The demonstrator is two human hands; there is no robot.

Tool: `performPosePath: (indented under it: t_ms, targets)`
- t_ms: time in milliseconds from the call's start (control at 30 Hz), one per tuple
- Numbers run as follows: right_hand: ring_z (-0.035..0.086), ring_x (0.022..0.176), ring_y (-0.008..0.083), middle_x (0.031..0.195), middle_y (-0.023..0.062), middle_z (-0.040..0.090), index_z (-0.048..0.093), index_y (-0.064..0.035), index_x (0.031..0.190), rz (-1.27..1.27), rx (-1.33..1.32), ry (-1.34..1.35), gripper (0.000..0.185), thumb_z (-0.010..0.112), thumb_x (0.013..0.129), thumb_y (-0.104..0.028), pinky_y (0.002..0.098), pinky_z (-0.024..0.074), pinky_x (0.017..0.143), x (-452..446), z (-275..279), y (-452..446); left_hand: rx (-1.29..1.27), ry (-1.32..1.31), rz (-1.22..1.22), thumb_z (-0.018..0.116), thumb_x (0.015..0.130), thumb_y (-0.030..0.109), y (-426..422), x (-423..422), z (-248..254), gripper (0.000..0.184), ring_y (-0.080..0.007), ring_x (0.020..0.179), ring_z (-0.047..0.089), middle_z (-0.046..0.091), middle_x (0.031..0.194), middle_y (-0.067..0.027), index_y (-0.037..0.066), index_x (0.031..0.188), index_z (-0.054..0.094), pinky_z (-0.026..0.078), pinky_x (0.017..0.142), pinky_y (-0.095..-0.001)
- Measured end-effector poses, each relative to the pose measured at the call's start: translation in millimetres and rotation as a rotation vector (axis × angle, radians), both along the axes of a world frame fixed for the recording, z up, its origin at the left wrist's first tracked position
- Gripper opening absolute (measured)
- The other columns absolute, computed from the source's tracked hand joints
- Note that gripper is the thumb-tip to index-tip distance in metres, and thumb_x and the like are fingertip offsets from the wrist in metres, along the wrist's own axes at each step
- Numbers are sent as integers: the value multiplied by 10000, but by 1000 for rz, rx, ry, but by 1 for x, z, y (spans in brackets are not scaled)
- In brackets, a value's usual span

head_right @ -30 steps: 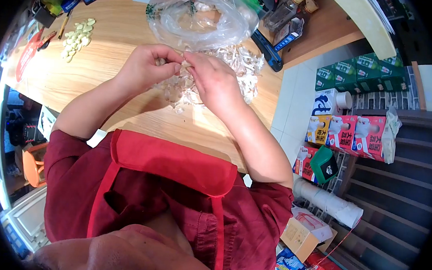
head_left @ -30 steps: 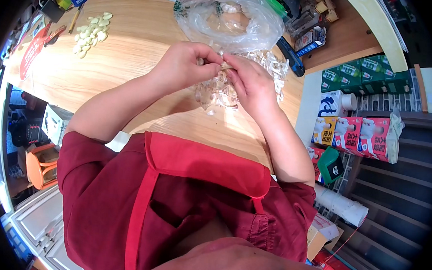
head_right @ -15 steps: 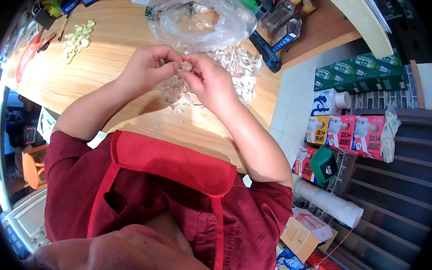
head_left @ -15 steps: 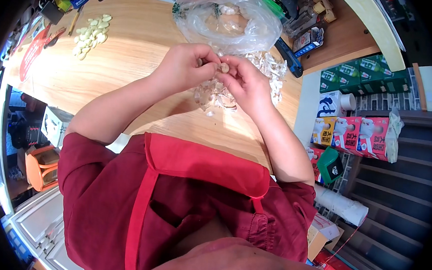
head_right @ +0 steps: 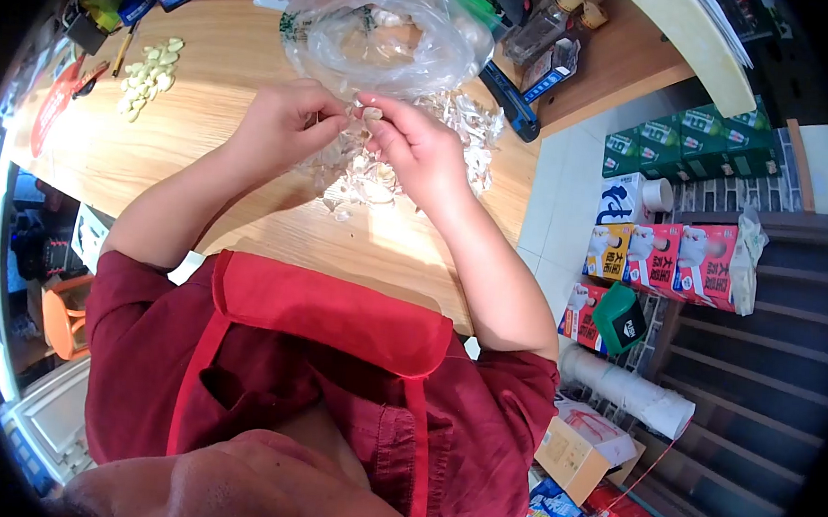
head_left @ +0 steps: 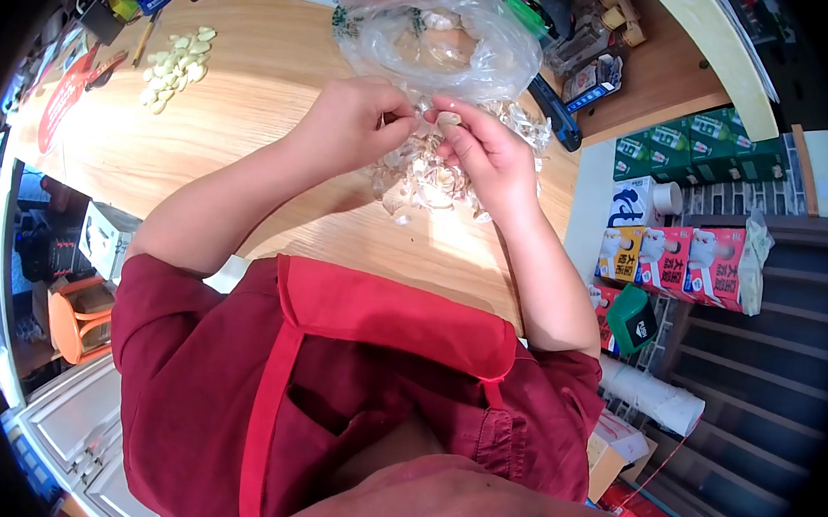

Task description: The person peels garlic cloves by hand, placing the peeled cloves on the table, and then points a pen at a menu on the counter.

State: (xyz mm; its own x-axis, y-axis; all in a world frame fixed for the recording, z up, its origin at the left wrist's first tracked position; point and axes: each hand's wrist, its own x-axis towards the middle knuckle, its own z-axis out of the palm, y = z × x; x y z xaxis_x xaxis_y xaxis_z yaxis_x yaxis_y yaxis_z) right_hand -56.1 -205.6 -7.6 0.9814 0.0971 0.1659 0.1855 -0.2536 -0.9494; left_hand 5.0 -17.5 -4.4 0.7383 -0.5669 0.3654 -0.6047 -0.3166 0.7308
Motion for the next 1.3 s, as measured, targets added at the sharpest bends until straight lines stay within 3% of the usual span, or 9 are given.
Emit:
performPosePath:
  t_ms: [100, 200, 300, 500, 767, 967, 1300]
  targets:
    - [613, 701, 130, 897, 94, 646, 552, -63, 1120, 1, -394, -240, 283, 588, 840, -80, 250, 502, 642, 1, -3, -3, -33, -6, 10, 625, 758, 58, -1, -2, 2, 69, -148, 607, 523, 564, 695, -84, 1, 796, 617, 415, 552, -269]
    - [641, 711, 167, 840, 97, 647, 562, -51, 1038, -43, -122, -108, 228, 618, 819, -84, 266, 510, 632, -3, -4, 6, -4, -5, 12, 639, 744, 62, -1, -2, 4, 77, -150, 599, 526, 570, 707, -86, 6, 792, 617, 414, 542, -270]
    - [652, 731, 174, 822, 91, 647, 557, -54, 985, -70, -113, -78, 201, 638, 806, -95, 268, 513, 634, -2, -8, 4, 30, -30, -11, 643, 731, 61, 2, -3, 4, 82, -155, 592, 524, 572, 706, -83, 9, 788, 616, 414, 532, -274]
    - [638, 713, 219, 819, 93, 635, 582, -50, 938, -74, -392, -216, 197, 666, 765, -92, 291, 505, 621, -4, 2, 2, -12, -105, -30, 645, 727, 76, 1, -2, 5, 77, -167, 582, 527, 566, 668, -83, 13, 765, 620, 415, 523, -290]
    - [612, 741, 272, 829, 107, 616, 597, -56, 897, -50, -475, -413, 177, 669, 736, -75, 331, 496, 637, -2, 4, 1, 44, -59, -41, 646, 730, 64, 3, -2, 8, 95, -144, 575, 504, 574, 718, -66, 20, 809, 619, 409, 531, -261]
    - [602, 754, 293, 827, 114, 609, 590, -59, 897, -41, -503, -452, 178, 663, 736, -77, 355, 494, 649, -4, 5, 2, 1, 407, -49, 650, 750, 66, 0, -6, 17, 95, -66, 665, 505, 594, 766, -8, 27, 826, 608, 406, 580, -216]
    - [597, 773, 308, 850, 113, 606, 571, -58, 900, -6, -495, -473, 182, 655, 739, -71, 371, 489, 662, -5, 1, 3, -24, 369, -90, 631, 740, 42, 0, -8, 15, 96, -43, 637, 494, 597, 751, 0, 23, 824, 590, 401, 566, -198]
